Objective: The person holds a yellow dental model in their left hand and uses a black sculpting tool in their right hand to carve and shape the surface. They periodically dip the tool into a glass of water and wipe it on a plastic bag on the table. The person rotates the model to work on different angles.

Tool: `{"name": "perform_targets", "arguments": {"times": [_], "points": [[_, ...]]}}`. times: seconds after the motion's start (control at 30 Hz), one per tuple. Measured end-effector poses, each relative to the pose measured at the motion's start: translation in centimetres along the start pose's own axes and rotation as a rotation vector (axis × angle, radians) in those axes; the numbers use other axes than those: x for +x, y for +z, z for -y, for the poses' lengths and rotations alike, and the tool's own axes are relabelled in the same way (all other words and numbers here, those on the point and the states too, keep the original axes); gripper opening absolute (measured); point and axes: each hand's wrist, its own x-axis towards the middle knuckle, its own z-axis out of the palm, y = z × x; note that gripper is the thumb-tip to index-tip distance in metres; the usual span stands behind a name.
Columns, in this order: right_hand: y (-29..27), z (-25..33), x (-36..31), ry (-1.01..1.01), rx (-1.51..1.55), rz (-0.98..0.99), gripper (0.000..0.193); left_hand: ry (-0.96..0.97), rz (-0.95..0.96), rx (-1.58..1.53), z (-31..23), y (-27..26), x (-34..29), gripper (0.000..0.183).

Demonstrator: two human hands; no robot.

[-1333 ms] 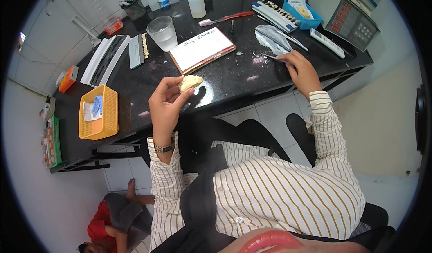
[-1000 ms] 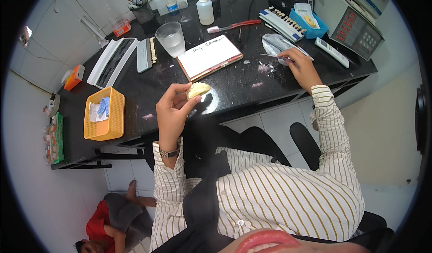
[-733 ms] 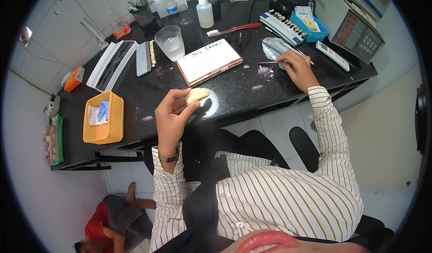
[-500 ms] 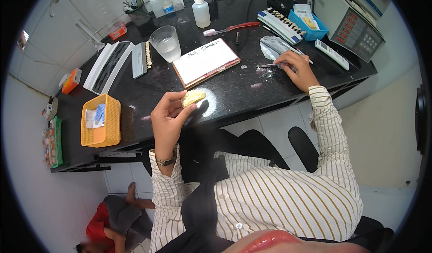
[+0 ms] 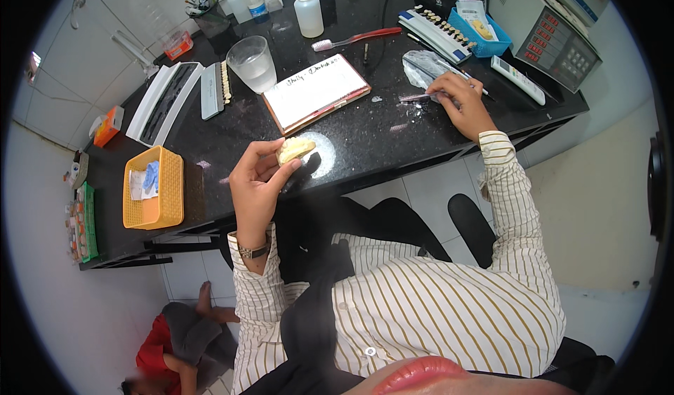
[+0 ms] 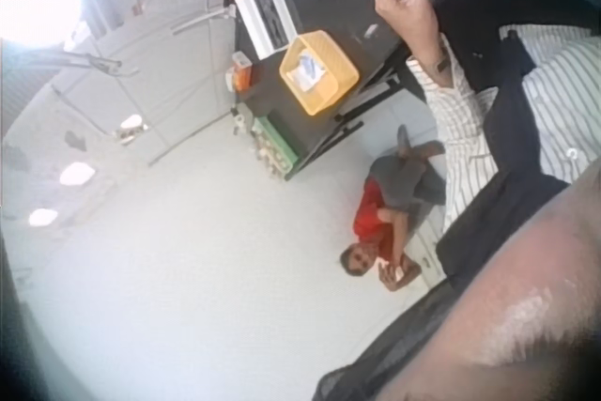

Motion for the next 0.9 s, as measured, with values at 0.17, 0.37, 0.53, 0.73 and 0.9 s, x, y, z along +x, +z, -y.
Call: {"name": "perform_targets", "arguments": {"times": [0.17,0.37,0.53,0.73,0.9], "points": [[0.2,-0.2,0.0,-0.016,-0.008,-0.084,0.015,0.014,0.001,0.005,0.2,0.0,0.0,0.026],[0.3,0.1,0.1,0.004,-0.024,-0.041,0.015,0.013,0.004,0.023,0.1,-0.1,0.0,0.026],[-0.7,0.5,-0.1,0.014,-0.041,-0.114,0.017,0.009,-0.001,0.032,0.3,0.0,0.3,0.027],[-0.1,5.9,-3.0,0.167,0.098,-0.331,0.019,0.019,-0.001,0.024,0.2,0.0,0.2,0.027],[0.7,8.9,-4.2,0.179,0.104,-0.299,0.019,0.016,0.01,0.023,0.2,0.0,0.0,0.027]]}}
